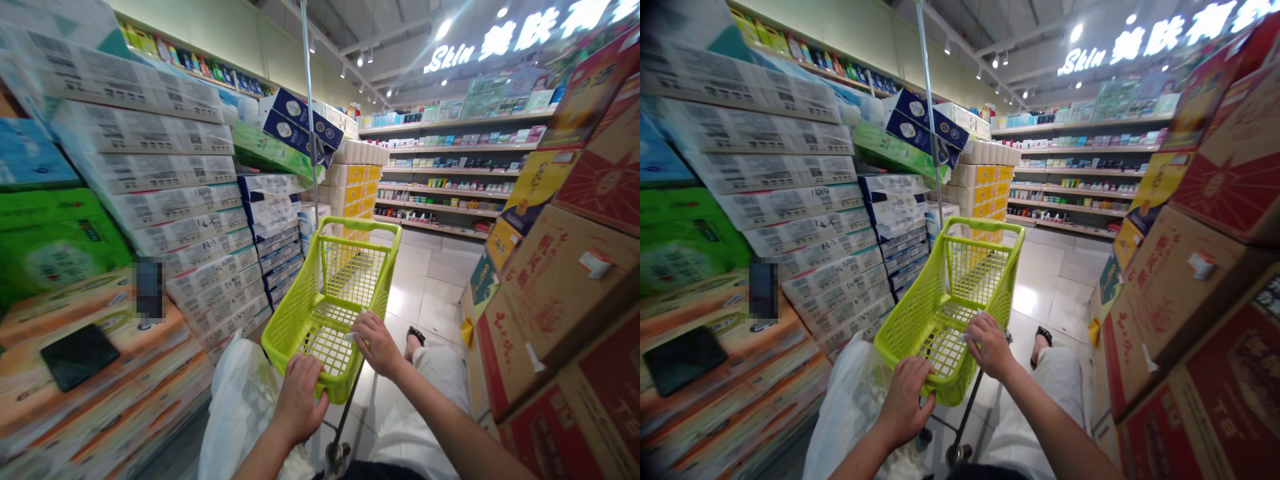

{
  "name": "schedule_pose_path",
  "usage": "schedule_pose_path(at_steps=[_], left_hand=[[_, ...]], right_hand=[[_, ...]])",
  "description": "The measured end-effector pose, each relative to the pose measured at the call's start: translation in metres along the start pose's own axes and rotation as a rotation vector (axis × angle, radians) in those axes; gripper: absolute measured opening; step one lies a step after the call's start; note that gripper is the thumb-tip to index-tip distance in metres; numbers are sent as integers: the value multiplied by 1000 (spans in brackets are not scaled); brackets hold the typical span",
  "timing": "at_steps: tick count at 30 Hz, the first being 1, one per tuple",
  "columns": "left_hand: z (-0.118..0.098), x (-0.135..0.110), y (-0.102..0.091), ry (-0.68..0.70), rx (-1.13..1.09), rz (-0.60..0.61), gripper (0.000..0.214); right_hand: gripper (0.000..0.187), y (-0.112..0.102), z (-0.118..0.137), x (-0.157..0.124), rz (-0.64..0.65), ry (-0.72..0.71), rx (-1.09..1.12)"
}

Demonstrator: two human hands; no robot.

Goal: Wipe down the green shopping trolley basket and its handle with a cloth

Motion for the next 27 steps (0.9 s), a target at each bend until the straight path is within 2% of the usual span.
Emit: schedule_pose_path(at_steps=[2, 4, 8, 11, 15, 18, 22, 27], left_hand=[[-1, 0, 1, -7, -5, 0, 18], [-2, 0, 1, -13, -11, 4, 19], [-3, 1, 1, -20, -29, 29, 17], [-3, 1, -2, -17, -65, 18, 17], [-1, 1, -5, 9, -113, -47, 15], [4, -1, -5, 45, -119, -85, 13], [17, -3, -10, 47, -109, -100, 16], [29, 1, -24, -15, -51, -46, 26]], right_hand=[[15, 0, -1, 1, -49, 55, -14], [15, 4, 11, -5, -53, 63, -12], [13, 8, 37, -19, 66, -61, 21], [12, 1, 30, -16, 120, -142, 14], [14, -9, -5, 0, 34, -51, -29], [15, -7, -16, 4, -23, 16, -44], [15, 2, -3, -2, -82, 89, -43], [16, 6, 21, -4, -90, 89, -42]])
Point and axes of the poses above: each hand's wrist, its own x-axis towards the middle knuckle, its own y-axis out of the palm, z = x × y, the point moved 3 cm from there along x, towards the middle knuckle, and after that the axes turned 5 degrees about -z, right-handed, at the moved point
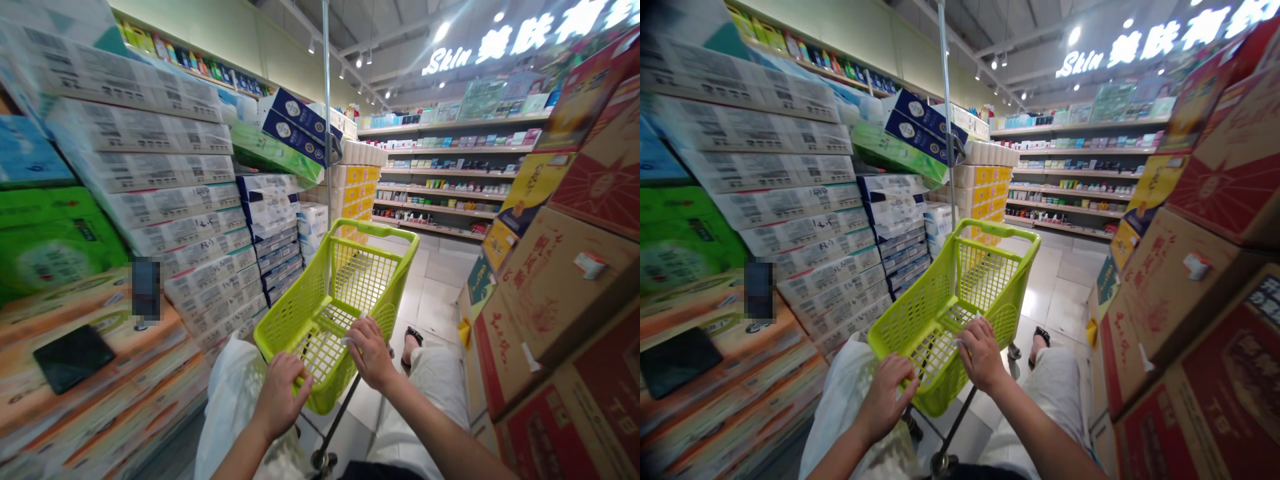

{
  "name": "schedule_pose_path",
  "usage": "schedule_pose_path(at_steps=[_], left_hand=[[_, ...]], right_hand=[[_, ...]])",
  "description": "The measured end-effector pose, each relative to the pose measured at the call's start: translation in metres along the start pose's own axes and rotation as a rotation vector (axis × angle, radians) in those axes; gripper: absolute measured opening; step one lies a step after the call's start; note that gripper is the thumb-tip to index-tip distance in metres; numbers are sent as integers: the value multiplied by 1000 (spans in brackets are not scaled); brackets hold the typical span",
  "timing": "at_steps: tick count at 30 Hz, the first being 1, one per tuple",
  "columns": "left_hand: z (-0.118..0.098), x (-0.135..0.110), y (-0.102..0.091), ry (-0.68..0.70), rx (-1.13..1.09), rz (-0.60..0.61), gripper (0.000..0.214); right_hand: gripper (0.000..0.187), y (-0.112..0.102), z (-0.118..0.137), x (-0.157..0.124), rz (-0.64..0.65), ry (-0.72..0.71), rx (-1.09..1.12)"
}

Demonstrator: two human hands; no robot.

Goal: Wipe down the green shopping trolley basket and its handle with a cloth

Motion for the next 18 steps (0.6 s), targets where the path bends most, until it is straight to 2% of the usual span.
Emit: schedule_pose_path(at_steps=[3, 5, 7, 9, 13, 16, 18], left_hand=[[-10, 9, -5, -66, 51, -48, 19], [-24, 16, -1, -94, 75, -67, 26], [-39, 21, 7, -96, 93, -27, 35], [-49, 24, 16, -126, 128, 65, 42], [-50, 20, 23, -202, 225, 211, 30], [-48, 16, 20, -223, 254, 211, 17], [-48, 16, 18, -225, 261, 215, 13]], right_hand=[[16, 3, 12, -1, 3, 9, -26], [16, 7, 20, -2, 7, 16, -53], [16, 10, 27, -4, 14, 5, -77], [18, 11, 29, -4, 46, -45, -86], [18, -1, 10, 1, 75, -125, -94], [17, -14, -13, 7, -29, -32, -152], [17, -16, -16, 8, -111, 52, -187]])
Point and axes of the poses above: each hand's wrist, its own x-axis towards the middle knuckle, its own y-axis out of the palm, z = x × y, the point moved 3 cm from there along x, towards the middle knuckle, and after that the axes turned 5 degrees about -z, right-handed, at the moved point
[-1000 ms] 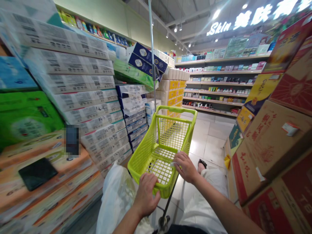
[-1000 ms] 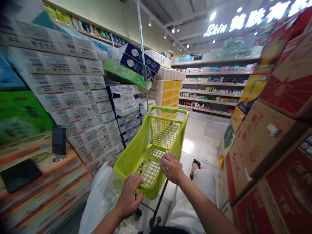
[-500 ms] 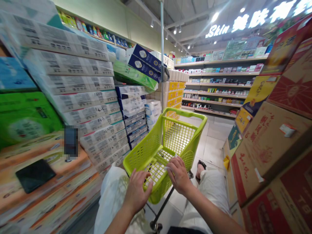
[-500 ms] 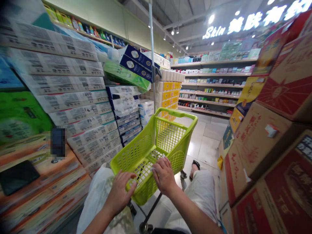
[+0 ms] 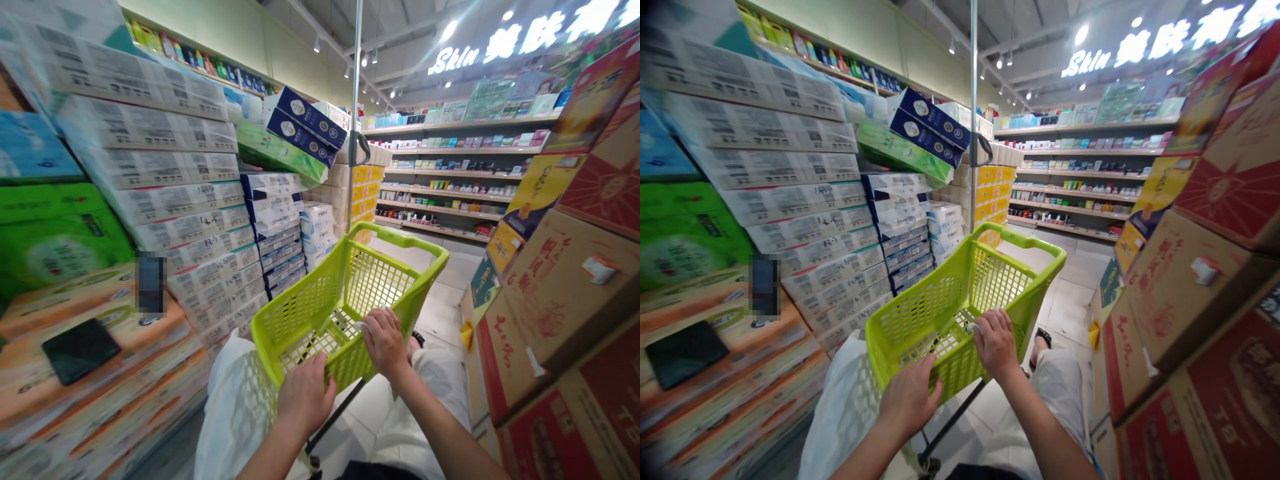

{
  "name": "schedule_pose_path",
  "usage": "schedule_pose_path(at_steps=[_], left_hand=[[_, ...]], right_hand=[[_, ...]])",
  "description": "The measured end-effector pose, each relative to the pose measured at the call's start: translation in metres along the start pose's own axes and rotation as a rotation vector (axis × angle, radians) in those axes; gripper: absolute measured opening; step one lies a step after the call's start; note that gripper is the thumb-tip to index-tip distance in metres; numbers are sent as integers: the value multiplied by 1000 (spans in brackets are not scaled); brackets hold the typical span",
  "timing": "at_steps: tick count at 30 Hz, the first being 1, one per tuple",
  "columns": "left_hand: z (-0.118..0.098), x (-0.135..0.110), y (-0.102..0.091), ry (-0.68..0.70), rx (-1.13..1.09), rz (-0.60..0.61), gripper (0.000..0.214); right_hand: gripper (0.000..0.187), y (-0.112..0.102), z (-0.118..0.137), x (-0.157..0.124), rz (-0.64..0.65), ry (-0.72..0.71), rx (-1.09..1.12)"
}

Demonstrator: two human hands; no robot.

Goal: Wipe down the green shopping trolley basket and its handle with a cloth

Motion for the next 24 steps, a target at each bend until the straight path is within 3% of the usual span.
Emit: schedule_pose_path(at_steps=[3, 7, 9, 11, 15, 19, 22, 24], left_hand=[[-3, 1, -1, -1, 17, 14, 13], [-3, 1, 0, 2, 23, 45, 15], [-1, 0, 0, 9, 18, 33, 16], [0, -1, 0, 20, 14, 16, 15], [-1, 0, 0, 19, 18, 22, 15], [-3, 2, 0, 17, 41, 35, 15], [-1, 2, -1, 26, 40, 63, 17], [2, 3, -2, 14, 39, 93, 17]], right_hand=[[18, 8, 23, -7, -39, 54, 18], [16, 20, 60, -22, 93, -95, 133], [17, 18, 55, -22, 125, -154, 131], [17, 11, 34, -17, 99, -156, 82], [17, 1, -2, -5, -27, 8, -55], [18, 11, 20, -12, -29, 59, -15], [18, 17, 42, -19, 72, -88, 82], [18, 15, 37, -17, 117, -171, 92]])
Point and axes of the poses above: each hand's wrist, its own x-axis towards the middle knuckle, its own y-axis out of the palm, z = x × y, the point moved 3 cm from there along x, towards the middle knuckle, and after that the axes turned 5 degrees about -z, right-handed, at the moved point
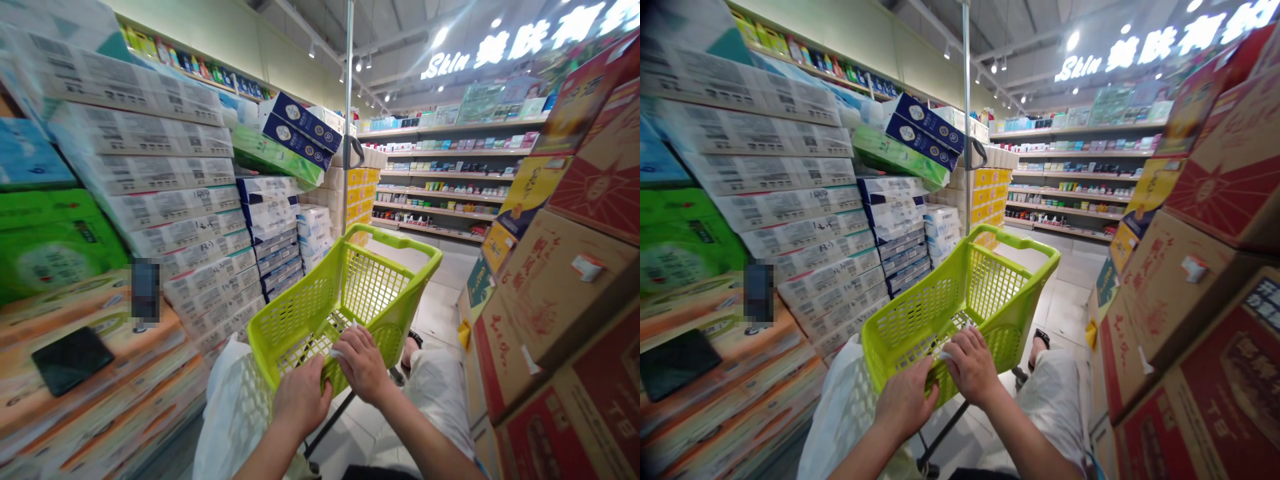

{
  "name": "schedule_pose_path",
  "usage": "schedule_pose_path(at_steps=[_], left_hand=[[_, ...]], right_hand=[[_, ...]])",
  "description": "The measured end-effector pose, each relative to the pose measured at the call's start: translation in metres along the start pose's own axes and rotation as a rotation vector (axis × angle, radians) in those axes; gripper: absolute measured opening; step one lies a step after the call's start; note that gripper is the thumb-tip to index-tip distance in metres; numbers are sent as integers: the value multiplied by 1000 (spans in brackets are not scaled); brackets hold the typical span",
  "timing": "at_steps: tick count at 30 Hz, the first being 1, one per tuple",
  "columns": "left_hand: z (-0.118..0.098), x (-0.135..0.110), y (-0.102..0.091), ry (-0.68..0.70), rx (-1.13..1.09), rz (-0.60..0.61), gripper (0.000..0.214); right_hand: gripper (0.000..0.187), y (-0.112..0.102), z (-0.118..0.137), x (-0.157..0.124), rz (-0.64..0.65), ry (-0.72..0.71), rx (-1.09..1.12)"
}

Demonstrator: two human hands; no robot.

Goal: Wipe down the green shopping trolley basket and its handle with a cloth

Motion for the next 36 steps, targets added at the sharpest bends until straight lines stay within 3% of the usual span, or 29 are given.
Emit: schedule_pose_path(at_steps=[2, 6, 9, 12, 14, 17, 20, 22, 24, 28, 32, 36], left_hand=[[2, 0, -1, -26, 6, 23, 16], [1, 1, -2, -47, 19, 40, 17], [-3, 2, -2, -43, 27, 55, 19], [-4, 2, -2, -28, 20, 72, 21], [-2, 1, -2, -19, 11, 71, 22], [2, 0, -1, -26, 9, 57, 20], [4, 0, 0, -39, 16, 49, 20], [3, 0, 1, -39, 20, 44, 20], [1, 1, 1, -33, 20, 40, 19], [0, 1, -1, -13, -4, 31, 18], [3, -1, -1, -14, -2, 32, 17], [2, 0, 0, -29, 9, 34, 18]], right_hand=[[18, -10, -20, 4, -19, 2, -53], [18, -25, -52, 11, -157, 192, -193], [18, -14, -33, 9, -160, 225, -161], [17, 2, 1, 2, -79, 92, -50], [18, 4, 7, -1, -31, -3, -8], [18, -7, -14, 1, -43, -31, -42], [18, -19, -42, 6, -140, 110, -138], [19, -19, -41, 7, -186, 193, -160], [19, -10, -22, 5, -177, 173, -113], [20, 6, 16, -1, -53, -16, 10], [19, -4, -7, -1, -63, -61, -34], [20, -15, -37, 1, -163, 123, -150]])
Point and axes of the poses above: each hand's wrist, its own x-axis towards the middle knuckle, its own y-axis out of the palm, z = x × y, the point moved 3 cm from there along x, towards the middle knuckle, and after that the axes turned 5 degrees about -z, right-handed, at the moved point
